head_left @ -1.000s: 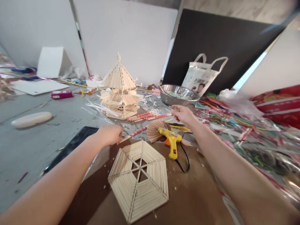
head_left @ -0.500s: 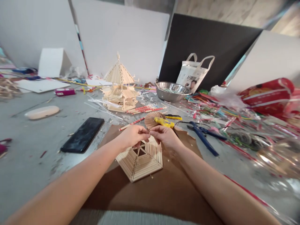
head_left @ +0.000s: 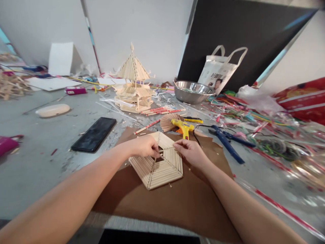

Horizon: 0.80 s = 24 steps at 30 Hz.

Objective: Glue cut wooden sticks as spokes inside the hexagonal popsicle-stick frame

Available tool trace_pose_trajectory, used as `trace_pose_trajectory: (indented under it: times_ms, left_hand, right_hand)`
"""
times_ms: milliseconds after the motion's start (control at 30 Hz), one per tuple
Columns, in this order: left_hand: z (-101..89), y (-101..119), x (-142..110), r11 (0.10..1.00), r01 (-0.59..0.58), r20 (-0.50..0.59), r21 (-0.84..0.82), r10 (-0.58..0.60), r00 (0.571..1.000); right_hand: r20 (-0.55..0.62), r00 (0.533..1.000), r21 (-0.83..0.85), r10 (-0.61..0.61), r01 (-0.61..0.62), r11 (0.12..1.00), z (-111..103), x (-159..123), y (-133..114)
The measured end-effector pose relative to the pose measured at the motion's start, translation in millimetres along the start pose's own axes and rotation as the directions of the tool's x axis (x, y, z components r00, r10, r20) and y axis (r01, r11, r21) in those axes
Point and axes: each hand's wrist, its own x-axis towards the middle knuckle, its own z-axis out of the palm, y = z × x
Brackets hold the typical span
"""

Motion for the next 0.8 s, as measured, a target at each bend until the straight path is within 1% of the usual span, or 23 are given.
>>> trace_pose_trajectory:
  times_ms: [100, 200, 267, 333, 400, 500, 633, 800]
  left_hand:
    - [2.1, 1.8, 2.1, 0.998, -0.035, 0.044, 0.047, 0.033, 0.998]
    - [3.9, 3.1, 3.1, 0.998, -0.046, 0.046, 0.036, 0.044, 0.998]
    - [4.4, 3.9, 3.3, 0.999, -0.033, 0.042, 0.033, 0.032, 0.999]
    - [4.4, 4.7, 3.5, 0.999, -0.025, 0.037, 0.048, 0.023, 0.999]
    - [4.0, 5.2, 3.6, 0.997, -0.033, 0.035, 0.067, 0.031, 0.999]
    - [2.8, 4.7, 3.7, 0.993, -0.070, 0.035, 0.096, 0.067, 0.997]
    - [1.3, 2.9, 3.6, 0.982, -0.116, 0.028, 0.148, 0.113, 0.993]
    - [2.3, 2.0, 4.0, 0.982, -0.100, 0.010, 0.163, 0.100, 0.995]
  right_hand:
    - [0.001, 0.998, -0.149, -0.061, 0.060, 0.987, -3.7, 3.2, 4.7]
    - [-0.031, 0.997, -0.187, -0.064, 0.057, 0.981, -3.8, 5.3, 3.8]
    - [-0.107, 0.991, -0.166, -0.079, 0.061, 0.984, -1.3, 6.4, 2.9]
    - [-0.195, 0.974, -0.149, -0.113, 0.085, 0.985, 2.8, 7.9, 2.8]
    - [-0.243, 0.957, -0.156, -0.158, 0.122, 0.980, 7.4, 10.1, 3.4]
    - [-0.245, 0.949, -0.168, -0.200, 0.162, 0.972, 13.4, 14.4, 4.6]
    - [-0.245, 0.951, -0.176, -0.188, 0.147, 0.973, 18.1, 20.2, 4.6]
    - [-0.233, 0.952, -0.212, -0.197, 0.147, 0.966, 18.7, 21.7, 1.0]
